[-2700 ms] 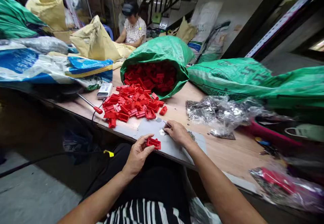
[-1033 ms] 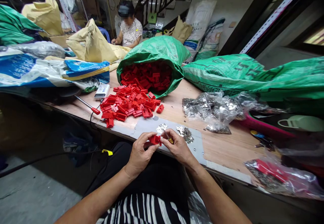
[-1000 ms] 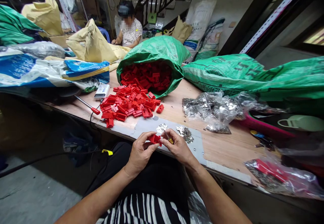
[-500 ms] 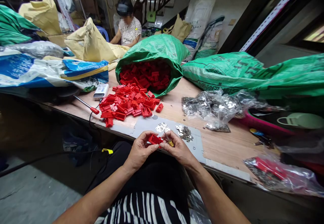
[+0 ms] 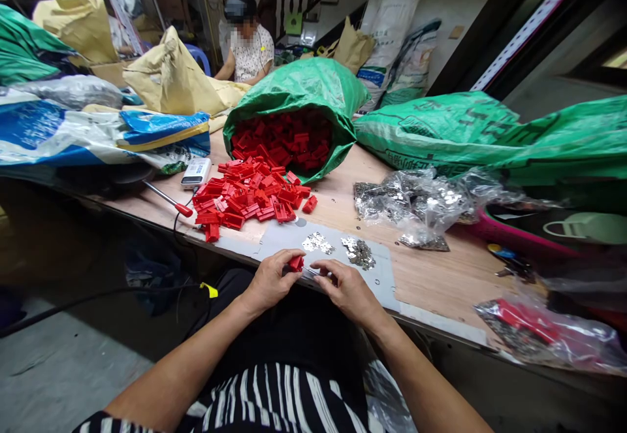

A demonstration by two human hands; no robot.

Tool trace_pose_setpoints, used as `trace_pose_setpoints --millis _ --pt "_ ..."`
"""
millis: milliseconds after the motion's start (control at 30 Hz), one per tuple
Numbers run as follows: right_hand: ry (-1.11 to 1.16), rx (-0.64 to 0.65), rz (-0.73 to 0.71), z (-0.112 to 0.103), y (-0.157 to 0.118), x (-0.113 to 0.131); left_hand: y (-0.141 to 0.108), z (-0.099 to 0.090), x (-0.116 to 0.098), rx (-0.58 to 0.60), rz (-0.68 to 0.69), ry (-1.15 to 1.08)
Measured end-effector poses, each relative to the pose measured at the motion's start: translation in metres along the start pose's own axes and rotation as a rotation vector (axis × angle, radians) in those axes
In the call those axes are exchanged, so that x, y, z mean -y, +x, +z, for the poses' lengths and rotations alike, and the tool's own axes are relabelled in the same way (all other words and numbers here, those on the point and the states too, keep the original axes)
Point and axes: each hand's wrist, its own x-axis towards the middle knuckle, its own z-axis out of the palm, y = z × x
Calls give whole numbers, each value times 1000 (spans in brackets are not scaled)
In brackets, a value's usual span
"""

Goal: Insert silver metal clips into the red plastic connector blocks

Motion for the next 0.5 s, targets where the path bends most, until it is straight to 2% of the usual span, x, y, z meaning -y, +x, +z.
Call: trace_pose_setpoints --millis 500 --pt "-28 8 -47 2 5 0 5 -1 6 66 -14 -19"
